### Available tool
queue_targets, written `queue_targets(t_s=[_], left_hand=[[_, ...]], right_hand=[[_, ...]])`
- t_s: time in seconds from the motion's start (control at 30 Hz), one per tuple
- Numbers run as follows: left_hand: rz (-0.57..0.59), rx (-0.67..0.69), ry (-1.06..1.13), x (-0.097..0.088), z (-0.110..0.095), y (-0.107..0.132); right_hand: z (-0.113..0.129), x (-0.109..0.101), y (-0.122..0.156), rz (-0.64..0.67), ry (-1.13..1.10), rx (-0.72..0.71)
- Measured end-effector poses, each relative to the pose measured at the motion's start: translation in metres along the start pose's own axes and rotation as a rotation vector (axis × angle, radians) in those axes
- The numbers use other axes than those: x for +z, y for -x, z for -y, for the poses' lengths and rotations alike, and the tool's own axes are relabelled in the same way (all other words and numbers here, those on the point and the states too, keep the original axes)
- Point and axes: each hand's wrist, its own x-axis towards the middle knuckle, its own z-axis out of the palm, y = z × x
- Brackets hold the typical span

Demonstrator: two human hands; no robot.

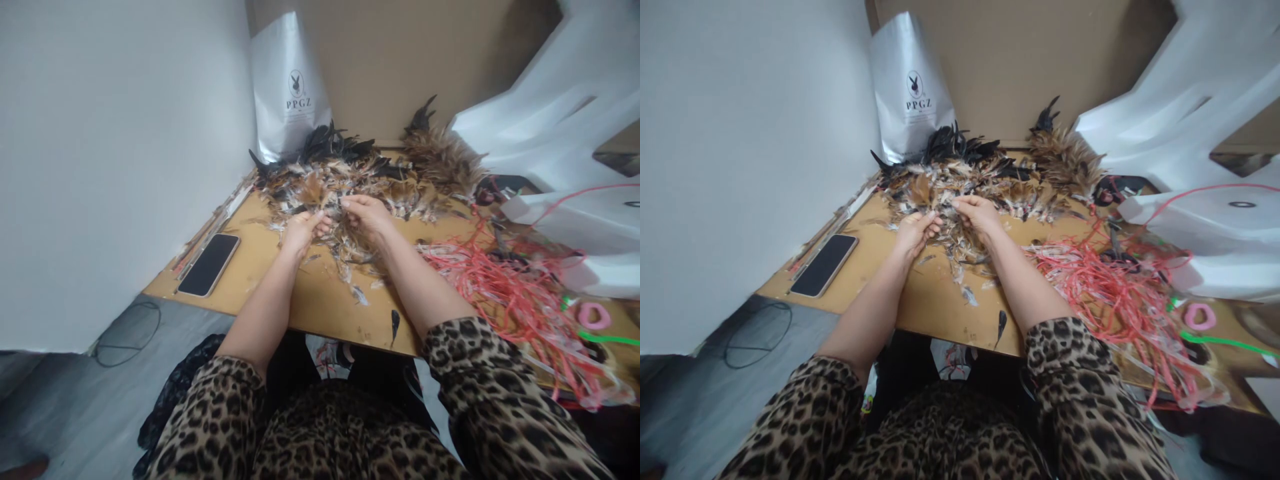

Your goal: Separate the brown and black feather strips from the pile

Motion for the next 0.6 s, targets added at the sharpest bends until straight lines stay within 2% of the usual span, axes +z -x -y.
queue_targets(t_s=[0.1, 0.17, 0.27, 0.37, 0.5, 0.6], left_hand=[[-0.129, 0.023, 0.147, -0.007, -0.002, -0.006], [-0.148, 0.023, 0.210, -0.010, -0.002, -0.008], [-0.129, 0.015, 0.234, -0.010, -0.001, -0.009], [-0.114, 0.010, 0.226, -0.009, 0.001, -0.009], [-0.085, 0.006, 0.239, -0.009, 0.003, -0.009], [-0.064, -0.013, 0.240, -0.009, 0.003, -0.008]], right_hand=[[0.002, -0.009, -0.007, -0.143, 0.203, -0.070], [-0.001, -0.011, -0.013, -0.146, 0.391, -0.141], [-0.009, -0.009, -0.020, -0.084, 0.664, -0.212], [-0.017, 0.000, -0.025, -0.080, 0.880, -0.263], [-0.018, 0.015, -0.029, -0.101, 1.073, -0.313], [-0.016, 0.021, -0.029, -0.057, 1.160, -0.311]])
